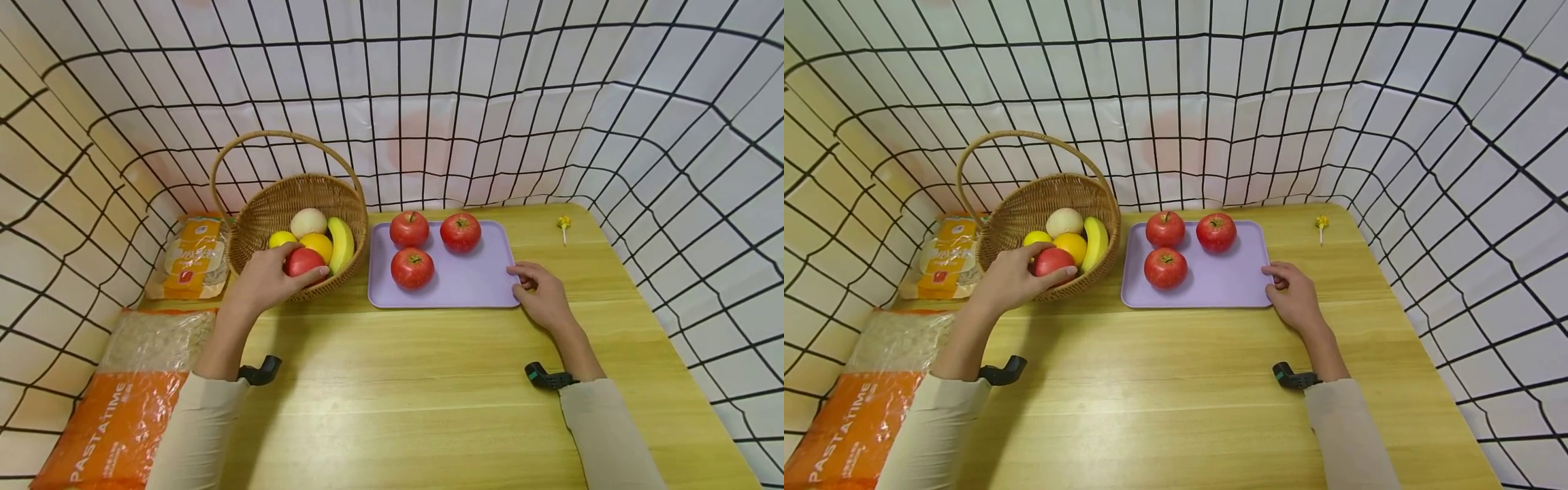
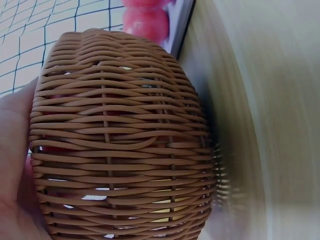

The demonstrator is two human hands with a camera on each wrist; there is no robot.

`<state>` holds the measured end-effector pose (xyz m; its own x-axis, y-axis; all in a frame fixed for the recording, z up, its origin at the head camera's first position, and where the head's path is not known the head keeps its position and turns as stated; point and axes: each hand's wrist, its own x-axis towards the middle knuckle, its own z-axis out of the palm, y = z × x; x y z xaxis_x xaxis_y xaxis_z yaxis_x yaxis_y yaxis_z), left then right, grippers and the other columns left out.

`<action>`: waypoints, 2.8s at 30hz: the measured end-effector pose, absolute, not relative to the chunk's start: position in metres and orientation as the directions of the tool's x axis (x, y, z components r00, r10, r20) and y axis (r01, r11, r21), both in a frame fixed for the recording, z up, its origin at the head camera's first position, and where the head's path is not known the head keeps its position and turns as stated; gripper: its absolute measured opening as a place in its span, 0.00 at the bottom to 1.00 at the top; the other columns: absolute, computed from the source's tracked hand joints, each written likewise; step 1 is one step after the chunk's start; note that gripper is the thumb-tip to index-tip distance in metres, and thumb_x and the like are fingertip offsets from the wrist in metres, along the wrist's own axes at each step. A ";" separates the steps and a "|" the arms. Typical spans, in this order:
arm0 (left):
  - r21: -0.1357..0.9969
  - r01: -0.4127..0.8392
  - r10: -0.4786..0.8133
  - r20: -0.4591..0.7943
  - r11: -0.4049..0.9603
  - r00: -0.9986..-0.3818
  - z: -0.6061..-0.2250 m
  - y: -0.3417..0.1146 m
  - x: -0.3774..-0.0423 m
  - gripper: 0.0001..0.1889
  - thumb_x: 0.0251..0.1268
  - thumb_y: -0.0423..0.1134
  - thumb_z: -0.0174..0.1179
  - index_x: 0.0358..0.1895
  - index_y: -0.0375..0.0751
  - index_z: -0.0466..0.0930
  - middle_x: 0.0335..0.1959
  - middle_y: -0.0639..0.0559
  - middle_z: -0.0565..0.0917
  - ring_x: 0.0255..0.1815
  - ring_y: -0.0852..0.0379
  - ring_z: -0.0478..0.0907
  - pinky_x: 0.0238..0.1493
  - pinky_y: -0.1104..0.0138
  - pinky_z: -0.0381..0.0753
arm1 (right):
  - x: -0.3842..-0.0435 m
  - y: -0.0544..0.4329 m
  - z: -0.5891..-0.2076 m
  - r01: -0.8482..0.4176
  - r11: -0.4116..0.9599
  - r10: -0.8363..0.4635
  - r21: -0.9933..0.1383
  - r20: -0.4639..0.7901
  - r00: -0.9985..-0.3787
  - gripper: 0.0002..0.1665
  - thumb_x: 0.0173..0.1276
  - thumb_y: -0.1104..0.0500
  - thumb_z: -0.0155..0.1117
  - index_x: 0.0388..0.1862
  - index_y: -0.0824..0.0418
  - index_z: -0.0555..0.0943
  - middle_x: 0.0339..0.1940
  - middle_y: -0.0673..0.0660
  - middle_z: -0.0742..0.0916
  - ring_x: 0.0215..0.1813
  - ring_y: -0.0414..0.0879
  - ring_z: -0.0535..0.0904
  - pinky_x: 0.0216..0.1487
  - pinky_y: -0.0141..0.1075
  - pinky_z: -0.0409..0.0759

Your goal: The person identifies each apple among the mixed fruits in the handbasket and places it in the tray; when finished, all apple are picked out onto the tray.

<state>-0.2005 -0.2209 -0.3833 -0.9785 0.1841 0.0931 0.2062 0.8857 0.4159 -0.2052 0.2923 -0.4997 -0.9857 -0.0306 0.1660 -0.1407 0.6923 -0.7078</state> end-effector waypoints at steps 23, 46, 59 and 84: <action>0.524 0.190 0.121 0.163 0.830 -0.979 -0.383 -0.209 -0.200 0.49 0.53 0.71 0.70 0.68 0.36 0.72 0.53 0.37 0.85 0.50 0.39 0.83 0.46 0.48 0.86 | -0.205 0.294 -0.500 -0.140 0.698 -0.032 -0.702 0.165 -0.986 0.21 0.70 0.67 0.61 0.61 0.65 0.84 0.67 0.65 0.80 0.48 0.51 0.76 0.42 0.17 0.68; 0.710 0.275 -0.038 0.390 0.649 -0.920 -0.378 -0.181 -0.199 0.42 0.38 0.62 0.83 0.62 0.54 0.81 0.59 0.49 0.81 0.59 0.48 0.78 0.54 0.47 0.85 | -0.206 0.293 -0.502 -0.144 0.694 -0.034 -0.706 0.167 -0.985 0.21 0.70 0.67 0.61 0.61 0.65 0.84 0.66 0.64 0.81 0.48 0.51 0.76 0.42 0.17 0.68; 0.750 0.428 0.004 0.494 0.504 -0.870 -0.377 -0.120 -0.206 0.44 0.43 0.58 0.82 0.66 0.47 0.75 0.59 0.51 0.81 0.54 0.56 0.80 0.52 0.57 0.86 | -0.206 0.292 -0.502 -0.145 0.692 -0.032 -0.707 0.170 -0.985 0.21 0.70 0.67 0.61 0.61 0.65 0.84 0.65 0.64 0.81 0.47 0.50 0.75 0.42 0.17 0.68; 0.800 0.371 0.221 0.300 0.470 -0.928 -0.409 -0.013 -0.207 0.43 0.50 0.62 0.77 0.72 0.55 0.73 0.68 0.51 0.77 0.64 0.49 0.77 0.60 0.52 0.83 | -0.203 0.291 -0.496 -0.136 0.695 -0.032 -0.706 0.158 -0.987 0.21 0.71 0.67 0.61 0.62 0.66 0.83 0.65 0.65 0.81 0.48 0.51 0.76 0.42 0.17 0.68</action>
